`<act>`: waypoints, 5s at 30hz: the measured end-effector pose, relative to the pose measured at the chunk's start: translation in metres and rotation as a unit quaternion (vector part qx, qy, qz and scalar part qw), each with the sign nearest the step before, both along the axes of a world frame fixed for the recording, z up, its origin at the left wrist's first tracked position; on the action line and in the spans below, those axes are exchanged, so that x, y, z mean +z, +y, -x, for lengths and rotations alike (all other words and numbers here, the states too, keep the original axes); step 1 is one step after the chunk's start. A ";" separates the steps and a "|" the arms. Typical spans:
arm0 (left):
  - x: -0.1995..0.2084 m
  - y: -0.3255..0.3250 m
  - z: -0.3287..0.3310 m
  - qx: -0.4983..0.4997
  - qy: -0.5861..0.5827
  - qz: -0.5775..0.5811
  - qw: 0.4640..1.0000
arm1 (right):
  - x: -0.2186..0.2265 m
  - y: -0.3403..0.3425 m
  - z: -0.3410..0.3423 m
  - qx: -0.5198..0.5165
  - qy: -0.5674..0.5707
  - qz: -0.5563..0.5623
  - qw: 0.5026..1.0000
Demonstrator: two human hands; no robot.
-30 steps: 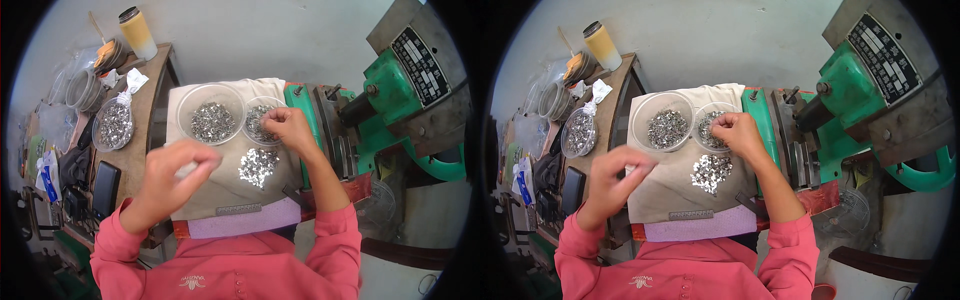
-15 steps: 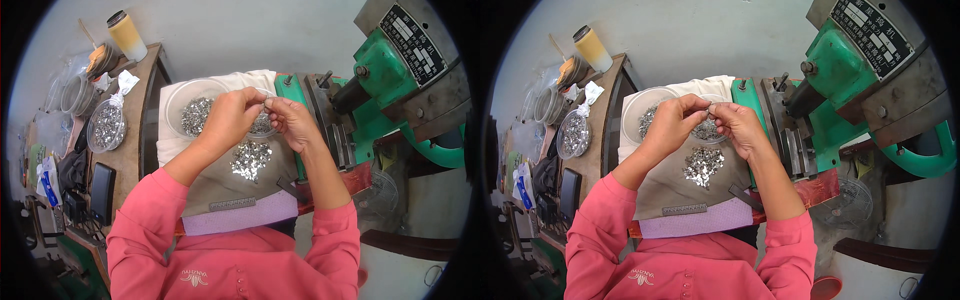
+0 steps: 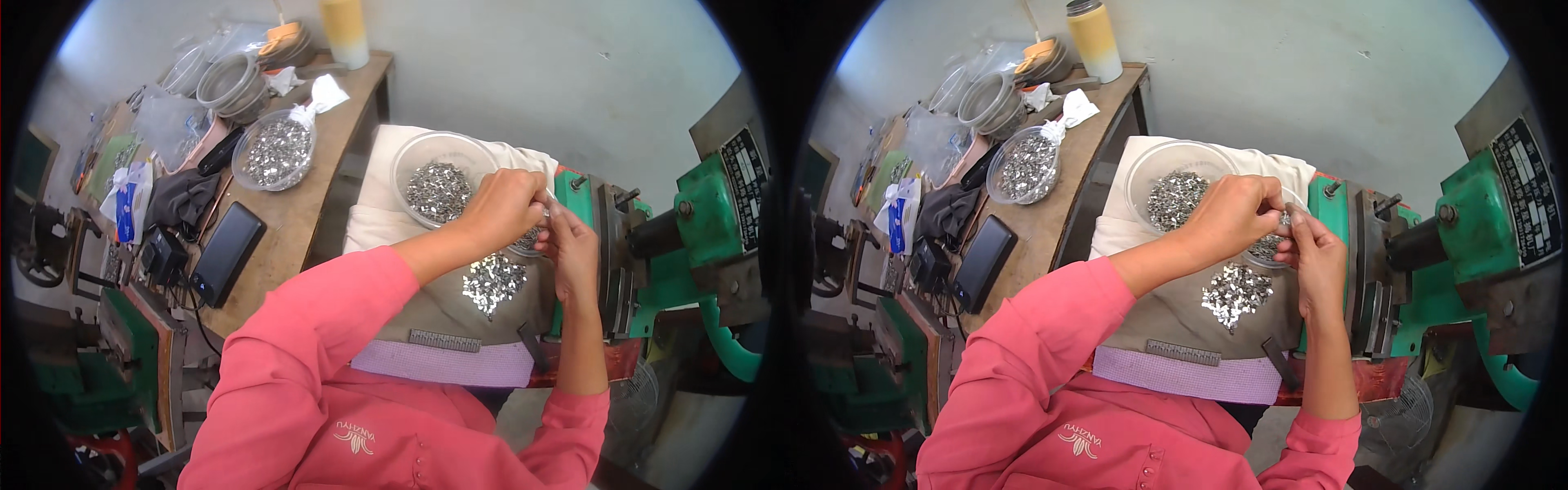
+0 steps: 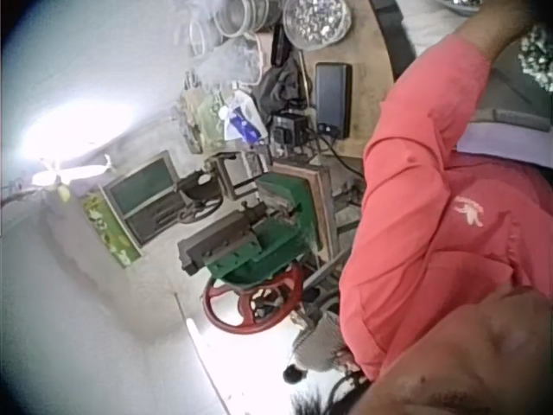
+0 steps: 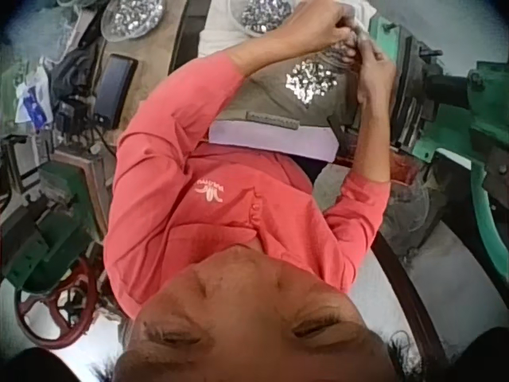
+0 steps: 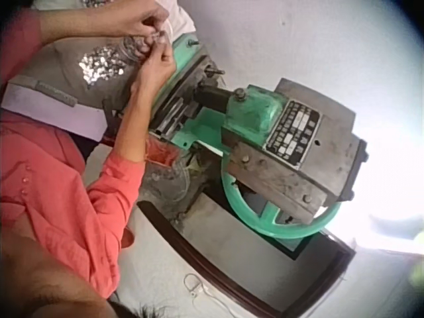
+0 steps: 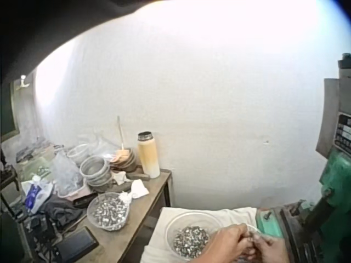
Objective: The person assembles small silver metal components by hand, placing them into slots on a purple strip. They use a metal tool to press the components into place and occasionally operate a green machine to process the strip. The person handles the components one by one, ensuring they are securely attached to the strip.
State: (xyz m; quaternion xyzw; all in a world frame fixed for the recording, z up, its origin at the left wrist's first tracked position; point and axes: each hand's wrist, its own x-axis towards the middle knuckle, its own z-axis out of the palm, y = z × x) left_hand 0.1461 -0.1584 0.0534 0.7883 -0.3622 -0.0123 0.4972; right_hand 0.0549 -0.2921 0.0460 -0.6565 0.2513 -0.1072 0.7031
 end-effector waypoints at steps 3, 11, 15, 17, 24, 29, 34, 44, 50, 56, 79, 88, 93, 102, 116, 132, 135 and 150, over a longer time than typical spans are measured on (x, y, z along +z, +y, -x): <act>0.001 -0.001 -0.002 0.002 0.065 0.000 0.998 | 0.000 0.000 0.001 -0.006 -0.017 0.004 1.000; -0.011 -0.004 -0.008 -0.094 0.237 0.152 0.955 | 0.004 0.004 -0.003 -0.032 -0.051 -0.141 0.988; -0.012 0.003 -0.009 -0.092 0.230 0.115 0.962 | -0.001 -0.005 -0.003 -0.019 -0.033 -0.088 0.995; -0.010 0.005 -0.010 -0.089 0.203 0.079 0.972 | -0.003 -0.006 -0.005 -0.027 -0.029 -0.038 0.998; 0.012 0.041 -0.007 -0.063 0.039 -0.037 0.997 | -0.005 -0.004 -0.007 -0.010 -0.021 0.095 0.995; 0.029 0.088 0.033 -0.077 -0.018 -0.028 0.996 | -0.007 -0.008 -0.001 -0.011 -0.034 0.099 0.994; 0.010 0.153 0.087 -0.033 0.051 -0.040 0.997 | -0.002 0.007 0.016 0.023 -0.058 0.018 0.998; -0.049 0.177 0.133 -0.032 -0.016 -0.138 0.990 | -0.038 0.086 0.077 0.192 -0.128 0.384 0.894; -0.056 0.173 0.133 -0.025 -0.025 -0.144 0.989 | -0.047 0.094 0.075 0.227 -0.153 0.550 0.789; -0.058 0.183 0.134 -0.008 -0.017 -0.128 0.992 | -0.046 0.091 0.072 0.215 -0.159 0.526 0.808; -0.070 0.188 0.154 0.078 -0.012 -0.106 0.991 | -0.028 0.109 0.070 0.337 0.013 0.387 0.858; -0.071 0.189 0.154 0.077 -0.016 -0.099 0.992 | -0.028 0.115 0.072 0.335 0.017 0.417 0.845; -0.073 0.189 0.154 0.077 -0.019 -0.097 0.992 | -0.027 0.118 0.074 0.328 0.019 0.430 0.841; -0.074 0.190 0.155 0.074 -0.001 -0.090 0.993 | -0.026 0.119 0.074 0.334 0.025 0.443 0.832; -0.072 0.188 0.153 0.085 -0.018 -0.090 0.992 | -0.023 0.118 0.070 0.344 0.032 0.443 0.827; -0.072 0.188 0.153 0.080 -0.016 -0.096 0.992 | -0.021 0.103 0.074 0.353 0.026 0.451 0.820; -0.072 0.188 0.153 0.083 -0.021 -0.098 0.992 | -0.020 0.107 0.073 0.349 0.036 0.446 0.823; -0.071 0.188 0.152 0.079 -0.017 -0.109 0.991 | -0.022 0.096 0.078 0.345 0.029 0.466 0.814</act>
